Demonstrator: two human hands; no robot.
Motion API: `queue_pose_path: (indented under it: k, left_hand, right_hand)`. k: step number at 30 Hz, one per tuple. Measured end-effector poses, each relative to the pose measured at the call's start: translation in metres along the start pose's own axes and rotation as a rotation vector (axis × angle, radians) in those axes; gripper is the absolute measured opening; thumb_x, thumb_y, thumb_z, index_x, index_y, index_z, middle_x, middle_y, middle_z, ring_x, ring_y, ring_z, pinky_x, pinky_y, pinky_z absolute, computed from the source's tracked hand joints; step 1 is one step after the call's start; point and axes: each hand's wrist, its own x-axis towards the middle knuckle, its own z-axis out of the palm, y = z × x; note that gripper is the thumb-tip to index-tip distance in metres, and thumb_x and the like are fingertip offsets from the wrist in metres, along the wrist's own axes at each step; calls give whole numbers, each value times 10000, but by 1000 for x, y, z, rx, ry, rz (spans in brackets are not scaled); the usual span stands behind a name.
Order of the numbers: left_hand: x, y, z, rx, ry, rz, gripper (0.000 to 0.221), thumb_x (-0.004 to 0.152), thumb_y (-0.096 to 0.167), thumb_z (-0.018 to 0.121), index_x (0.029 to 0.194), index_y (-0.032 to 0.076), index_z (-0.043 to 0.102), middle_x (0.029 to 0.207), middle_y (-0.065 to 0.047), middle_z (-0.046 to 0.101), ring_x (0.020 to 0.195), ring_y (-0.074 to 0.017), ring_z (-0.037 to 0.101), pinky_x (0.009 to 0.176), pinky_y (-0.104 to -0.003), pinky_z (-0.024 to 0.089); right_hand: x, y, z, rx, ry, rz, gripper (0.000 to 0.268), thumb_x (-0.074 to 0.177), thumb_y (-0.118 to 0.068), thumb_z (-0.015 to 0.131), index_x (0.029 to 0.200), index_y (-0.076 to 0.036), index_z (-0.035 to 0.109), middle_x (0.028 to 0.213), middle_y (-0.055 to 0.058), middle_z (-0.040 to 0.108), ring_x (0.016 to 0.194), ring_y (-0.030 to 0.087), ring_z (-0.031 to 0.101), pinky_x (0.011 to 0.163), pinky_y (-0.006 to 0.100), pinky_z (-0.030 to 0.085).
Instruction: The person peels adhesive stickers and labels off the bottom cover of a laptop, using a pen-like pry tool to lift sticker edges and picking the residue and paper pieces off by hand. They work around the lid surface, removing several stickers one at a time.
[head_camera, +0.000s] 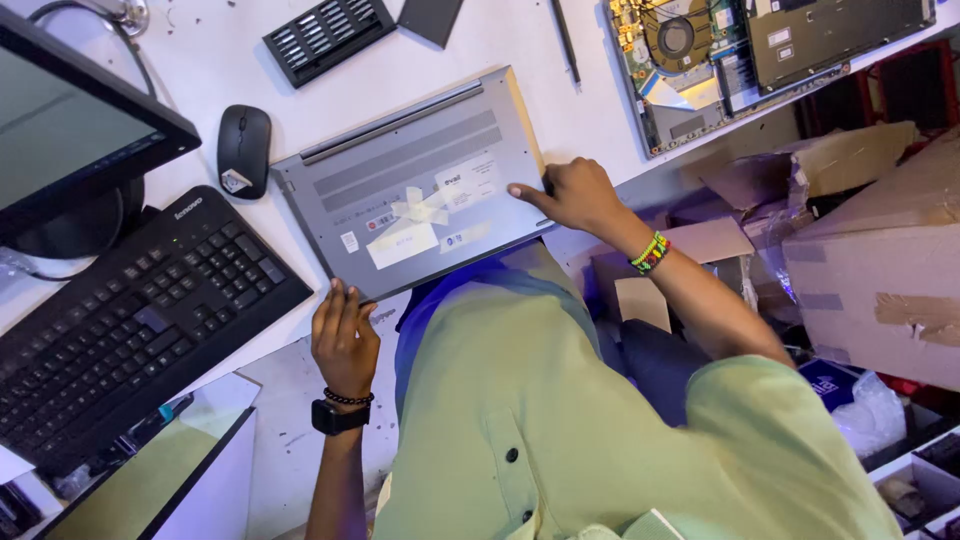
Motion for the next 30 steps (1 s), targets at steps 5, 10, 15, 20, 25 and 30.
queue_pose_path:
  k: [5, 10, 15, 20, 25, 30]
  left_hand:
    - [10, 11, 0, 17, 16, 18, 322, 835, -11, 885, 1134, -54, 772, 1248, -266, 725, 1127, -400, 699, 975, -391, 581]
    - [26, 23, -5, 50, -54, -30, 261, 860, 19, 879, 1100, -18, 784, 1207, -239, 754, 1137, -395, 710, 968, -409, 576]
    - [77, 74, -4, 625, -383, -175, 304, 1014, 432, 776, 1201, 197, 823, 901, -16, 757, 896, -199, 737, 617, -361, 529]
    - [151, 156, 58, 383, -441, -151, 293, 1048, 305, 706, 1248, 102, 775, 1102, -66, 782, 1004, -251, 732, 779, -383, 563]
    - [176, 206, 87, 182, -573, -200, 391, 990, 291, 707, 1316, 76, 696, 1275, -106, 737, 1125, -289, 703, 842, -430, 589]
    - [242, 227, 97, 129, -544, 0, 381, 1017, 175, 719, 1355, 12, 659, 1282, -128, 718, 1109, -310, 694, 987, -441, 569]
  right_hand:
    - [33, 28, -7, -242, -196, -197, 716, 969, -697, 531, 646, -85, 716, 552, 192, 649, 643, 441, 716, 616, 479, 549]
    - [75, 59, -47, -182, -54, -270, 490, 980, -538, 583, 797, -91, 663, 654, 211, 681, 698, 477, 718, 646, 564, 534]
    - [157, 85, -36, -116, 206, 92, 667, 836, -528, 850, 1168, -44, 534, 1053, 171, 619, 790, 432, 678, 541, 596, 512]
    - [167, 99, -46, 170, -25, -162, 310, 939, -255, 679, 1156, -65, 566, 918, 160, 728, 765, 473, 682, 605, 601, 489]
    - [151, 137, -133, 1306, -570, -303, 195, 970, -149, 726, 1116, -47, 647, 783, 82, 718, 681, 102, 633, 586, 240, 516]
    - [154, 183, -170, 2020, -348, -572, 187, 1064, -253, 630, 1067, -70, 588, 827, -45, 518, 609, 36, 448, 592, 203, 398]
